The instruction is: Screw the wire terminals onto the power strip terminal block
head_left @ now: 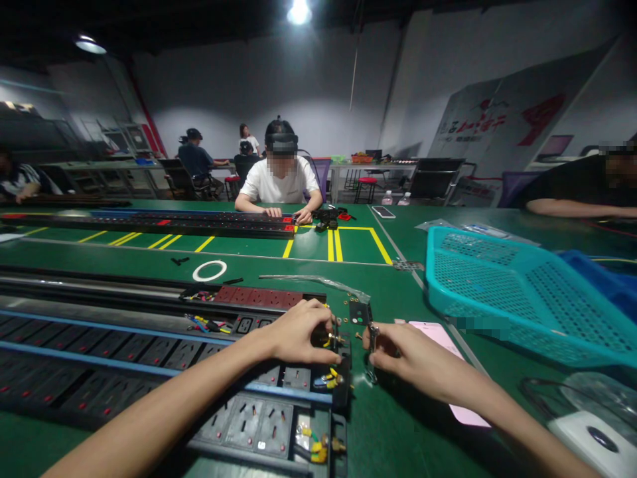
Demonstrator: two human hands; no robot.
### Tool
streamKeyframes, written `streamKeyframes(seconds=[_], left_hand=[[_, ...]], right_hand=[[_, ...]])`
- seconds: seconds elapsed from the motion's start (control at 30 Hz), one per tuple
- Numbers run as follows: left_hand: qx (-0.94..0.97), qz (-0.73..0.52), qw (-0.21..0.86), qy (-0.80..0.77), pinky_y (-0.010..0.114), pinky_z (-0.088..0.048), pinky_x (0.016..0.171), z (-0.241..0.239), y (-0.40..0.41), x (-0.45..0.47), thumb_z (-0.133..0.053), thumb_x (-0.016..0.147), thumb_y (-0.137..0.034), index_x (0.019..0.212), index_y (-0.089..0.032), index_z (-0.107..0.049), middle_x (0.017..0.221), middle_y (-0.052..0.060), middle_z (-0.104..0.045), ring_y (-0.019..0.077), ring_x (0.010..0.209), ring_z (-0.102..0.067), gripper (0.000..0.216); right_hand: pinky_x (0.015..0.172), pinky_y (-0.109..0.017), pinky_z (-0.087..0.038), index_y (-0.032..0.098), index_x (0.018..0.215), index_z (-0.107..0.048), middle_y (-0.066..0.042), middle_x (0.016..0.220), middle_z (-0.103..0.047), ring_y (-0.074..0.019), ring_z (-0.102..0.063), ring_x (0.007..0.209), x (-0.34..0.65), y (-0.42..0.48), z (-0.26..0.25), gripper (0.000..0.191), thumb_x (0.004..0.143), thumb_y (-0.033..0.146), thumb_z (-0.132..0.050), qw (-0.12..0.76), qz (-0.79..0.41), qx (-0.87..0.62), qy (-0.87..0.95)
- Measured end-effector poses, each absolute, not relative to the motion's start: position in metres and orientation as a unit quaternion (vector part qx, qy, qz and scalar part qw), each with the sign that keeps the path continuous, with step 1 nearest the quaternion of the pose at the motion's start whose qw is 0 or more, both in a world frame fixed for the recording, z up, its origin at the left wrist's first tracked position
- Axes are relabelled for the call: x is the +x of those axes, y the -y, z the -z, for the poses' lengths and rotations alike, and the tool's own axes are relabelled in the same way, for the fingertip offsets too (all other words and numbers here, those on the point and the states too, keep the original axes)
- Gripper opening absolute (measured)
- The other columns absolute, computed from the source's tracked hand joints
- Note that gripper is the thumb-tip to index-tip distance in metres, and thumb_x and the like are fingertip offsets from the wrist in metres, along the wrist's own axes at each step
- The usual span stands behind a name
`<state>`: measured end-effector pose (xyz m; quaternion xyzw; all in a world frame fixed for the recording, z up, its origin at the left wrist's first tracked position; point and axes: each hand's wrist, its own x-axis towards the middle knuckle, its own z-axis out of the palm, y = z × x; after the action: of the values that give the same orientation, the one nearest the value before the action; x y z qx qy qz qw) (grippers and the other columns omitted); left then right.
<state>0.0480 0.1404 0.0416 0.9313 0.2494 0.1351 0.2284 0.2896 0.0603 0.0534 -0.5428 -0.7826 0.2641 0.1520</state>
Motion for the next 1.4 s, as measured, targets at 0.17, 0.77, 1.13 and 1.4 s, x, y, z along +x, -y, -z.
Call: streamKeyframes(seconds=[0.17, 0.77, 1.13, 1.4], left_hand=[[0.931, -0.137, 0.228, -0.249, 0.034, -0.043, 0.08, -0.041, -0.14, 0.048, -0.082, 0.073, -0.045, 0.088, -0.019, -0.058, 0.094, 0.004, -0.061, 0.0268, 0.095, -0.056, 0.038], [0.932, -0.148, 0.208, -0.258, 0.032, -0.043, 0.078, -0.037, -0.137, 0.049, -0.084, 0.073, -0.048, 0.093, -0.018, -0.058, 0.092, 0.004, -0.057, 0.0257, 0.093, -0.054, 0.044], [0.935, -0.145, 0.206, -0.25, 0.033, -0.044, 0.081, -0.035, -0.139, 0.048, -0.083, 0.074, -0.049, 0.095, -0.018, -0.059, 0.098, 0.005, -0.06, 0.0265, 0.098, -0.056, 0.044], [0.935, -0.142, 0.209, -0.249, 0.032, -0.043, 0.08, -0.034, -0.139, 0.048, -0.083, 0.074, -0.045, 0.096, -0.019, -0.059, 0.097, 0.004, -0.06, 0.0264, 0.098, -0.056, 0.041]], right_hand=[[0.061, -0.027, -0.037, 0.022, 0.082, -0.061, 0.002, 0.073, -0.062, -0.0198, -0.058, 0.07, 0.288, -0.059, -0.056, 0.009, 0.087, 0.015, -0.057, 0.145, -0.268, -0.54, 0.784], [0.073, -0.033, -0.046, 0.023, 0.097, -0.064, -0.004, 0.089, -0.074, -0.0225, -0.069, 0.081, 0.264, -0.054, -0.063, 0.023, 0.099, 0.036, -0.044, 0.344, -0.218, -0.535, 0.74], [0.065, -0.03, -0.044, 0.023, 0.092, -0.062, -0.002, 0.083, -0.075, -0.0217, -0.069, 0.073, 0.256, -0.053, -0.051, 0.015, 0.097, 0.034, -0.052, 0.318, -0.229, -0.541, 0.744], [0.057, -0.026, -0.038, 0.022, 0.09, -0.061, 0.002, 0.068, -0.064, -0.0164, -0.057, 0.06, 0.251, -0.05, -0.046, 0.014, 0.095, 0.033, -0.055, 0.312, -0.243, -0.525, 0.753]])
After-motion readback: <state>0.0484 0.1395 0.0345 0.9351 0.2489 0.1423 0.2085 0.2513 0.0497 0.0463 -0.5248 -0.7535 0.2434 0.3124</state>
